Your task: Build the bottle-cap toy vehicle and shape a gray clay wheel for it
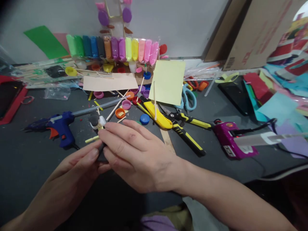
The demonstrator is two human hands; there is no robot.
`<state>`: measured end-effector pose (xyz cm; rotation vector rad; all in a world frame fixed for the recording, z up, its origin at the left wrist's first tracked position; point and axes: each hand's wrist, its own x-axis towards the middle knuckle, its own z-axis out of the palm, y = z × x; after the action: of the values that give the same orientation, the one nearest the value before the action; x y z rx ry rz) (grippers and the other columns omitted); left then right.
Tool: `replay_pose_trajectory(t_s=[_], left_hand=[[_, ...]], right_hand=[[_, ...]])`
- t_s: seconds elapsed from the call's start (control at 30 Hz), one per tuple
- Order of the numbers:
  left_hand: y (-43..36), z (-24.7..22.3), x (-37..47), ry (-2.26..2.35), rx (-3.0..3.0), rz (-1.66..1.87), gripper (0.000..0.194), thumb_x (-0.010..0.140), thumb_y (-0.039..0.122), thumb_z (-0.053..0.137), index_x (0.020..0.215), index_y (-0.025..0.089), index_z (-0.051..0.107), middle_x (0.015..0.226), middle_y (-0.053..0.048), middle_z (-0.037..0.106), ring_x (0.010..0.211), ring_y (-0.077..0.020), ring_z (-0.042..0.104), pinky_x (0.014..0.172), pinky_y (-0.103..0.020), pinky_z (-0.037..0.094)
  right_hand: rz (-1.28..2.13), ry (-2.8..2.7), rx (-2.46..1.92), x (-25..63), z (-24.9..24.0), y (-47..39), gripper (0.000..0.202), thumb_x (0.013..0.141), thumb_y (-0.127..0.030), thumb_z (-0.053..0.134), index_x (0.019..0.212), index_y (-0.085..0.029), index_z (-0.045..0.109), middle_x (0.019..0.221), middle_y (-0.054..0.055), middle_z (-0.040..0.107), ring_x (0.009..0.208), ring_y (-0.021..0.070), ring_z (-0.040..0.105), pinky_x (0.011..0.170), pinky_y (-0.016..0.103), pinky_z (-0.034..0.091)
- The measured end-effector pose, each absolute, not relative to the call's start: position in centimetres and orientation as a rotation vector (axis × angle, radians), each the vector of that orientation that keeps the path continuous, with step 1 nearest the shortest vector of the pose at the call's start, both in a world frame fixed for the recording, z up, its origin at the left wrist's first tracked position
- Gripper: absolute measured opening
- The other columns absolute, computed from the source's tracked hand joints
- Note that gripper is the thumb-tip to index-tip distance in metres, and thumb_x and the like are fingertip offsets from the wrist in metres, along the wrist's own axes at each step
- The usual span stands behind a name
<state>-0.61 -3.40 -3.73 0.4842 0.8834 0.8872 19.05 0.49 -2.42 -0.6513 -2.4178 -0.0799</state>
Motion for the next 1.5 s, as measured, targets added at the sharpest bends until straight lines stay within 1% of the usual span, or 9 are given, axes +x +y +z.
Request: replay_pose_trajectory(t_s=[0.13, 0.23, 0.43, 0.67, 0.9, 1.0, 1.23, 1.4, 1.5], left_hand=[[-3.3, -3.7, -0.5, 0.845, 0.454, 0.905, 0.026, 0.097, 0.033, 0.067, 0.121, 0.032, 0.078, 0.124, -0.004, 0.08, 0.113, -0.0229, 0.075, 0.092, -0.027, 0.062], [-3.4, -3.8, -0.6, 0.876, 0.456, 0.914, 0.027, 0.096, 0.034, 0.069, 0.122, 0.032, 0.078, 0.125, -0.004, 0.08, 0.113, -0.0236, 0.075, 0.091, -0.026, 0.062], [-3.9, -4.3, -1.0, 0.922, 0.587, 0.898, 0.034, 0.101, 0.035, 0.062, 0.134, 0.034, 0.07, 0.137, -0.003, 0.073, 0.123, -0.0247, 0.07, 0.103, -0.033, 0.057], [-3.7, -3.8, -1.2, 1.109, 0.866, 0.88, 0.032, 0.096, 0.037, 0.069, 0.127, 0.04, 0.073, 0.135, 0.006, 0.074, 0.132, -0.0208, 0.063, 0.118, -0.029, 0.041], [-3.8, -4.2, -1.1, 0.985, 0.584, 0.846, 0.027, 0.095, 0.039, 0.07, 0.12, 0.037, 0.079, 0.127, 0.001, 0.079, 0.115, -0.0246, 0.074, 0.097, -0.03, 0.06], [-3.8, -4.2, -1.1, 0.995, 0.581, 0.862, 0.026, 0.091, 0.041, 0.074, 0.116, 0.037, 0.08, 0.128, 0.001, 0.079, 0.116, -0.0247, 0.074, 0.096, -0.029, 0.061], [-4.1, -4.6, -1.3, 1.008, 0.703, 0.855, 0.028, 0.094, 0.041, 0.07, 0.122, 0.043, 0.076, 0.128, 0.007, 0.078, 0.118, -0.0192, 0.072, 0.099, -0.023, 0.057], [-3.6, -4.3, -1.0, 0.987, 0.555, 0.855, 0.026, 0.092, 0.04, 0.073, 0.116, 0.035, 0.081, 0.128, 0.0, 0.079, 0.121, -0.0275, 0.071, 0.094, -0.03, 0.062], [-3.2, -4.0, -0.9, 0.852, 0.494, 0.871, 0.019, 0.093, 0.036, 0.072, 0.107, 0.031, 0.084, 0.121, -0.002, 0.081, 0.114, -0.0259, 0.074, 0.094, -0.03, 0.062]], right_hand=[[-0.009, -2.344, -0.645, 19.0, -2.3, 0.4, 0.016, 0.093, -0.013, 0.067, 0.106, -0.016, 0.075, 0.123, 0.007, 0.077, 0.124, 0.0185, 0.067, 0.118, 0.032, 0.047], [-0.003, -2.302, -0.685, 18.9, -2.2, 0.2, 0.017, 0.091, -0.013, 0.071, 0.107, -0.016, 0.075, 0.118, 0.006, 0.078, 0.123, 0.0158, 0.067, 0.119, 0.028, 0.046], [-0.013, -2.332, -0.716, 18.7, -2.4, 0.1, 0.024, 0.096, -0.015, 0.065, 0.118, -0.011, 0.07, 0.126, 0.008, 0.076, 0.128, 0.0149, 0.064, 0.124, 0.027, 0.04], [0.06, -2.277, -0.75, 18.5, -2.5, -0.1, 0.034, 0.093, -0.012, 0.067, 0.126, -0.004, 0.064, 0.128, 0.014, 0.074, 0.127, 0.0129, 0.065, 0.12, 0.024, 0.043], [0.088, -2.255, -0.717, 18.7, -2.1, 0.1, 0.02, 0.088, -0.009, 0.072, 0.108, -0.014, 0.073, 0.115, 0.007, 0.08, 0.119, 0.0138, 0.07, 0.115, 0.023, 0.049], [0.112, -2.214, -0.764, 18.6, -2.0, 0.1, 0.021, 0.089, -0.01, 0.072, 0.11, -0.014, 0.072, 0.115, 0.008, 0.08, 0.117, 0.0121, 0.071, 0.113, 0.022, 0.05], [-0.006, -2.288, -0.736, 18.5, -2.2, 0.3, 0.016, 0.089, -0.015, 0.074, 0.103, -0.021, 0.077, 0.114, 0.004, 0.08, 0.119, 0.0145, 0.07, 0.117, 0.026, 0.048], [0.016, -2.366, -0.678, 19.1, -1.5, 0.4, 0.011, 0.092, -0.016, 0.071, 0.101, -0.017, 0.076, 0.119, 0.007, 0.078, 0.125, 0.0174, 0.066, 0.118, 0.027, 0.048], [0.068, -2.384, -0.669, 19.3, -1.2, 0.6, 0.009, 0.092, -0.017, 0.069, 0.098, -0.018, 0.075, 0.118, 0.008, 0.078, 0.125, 0.0175, 0.066, 0.117, 0.027, 0.048]])
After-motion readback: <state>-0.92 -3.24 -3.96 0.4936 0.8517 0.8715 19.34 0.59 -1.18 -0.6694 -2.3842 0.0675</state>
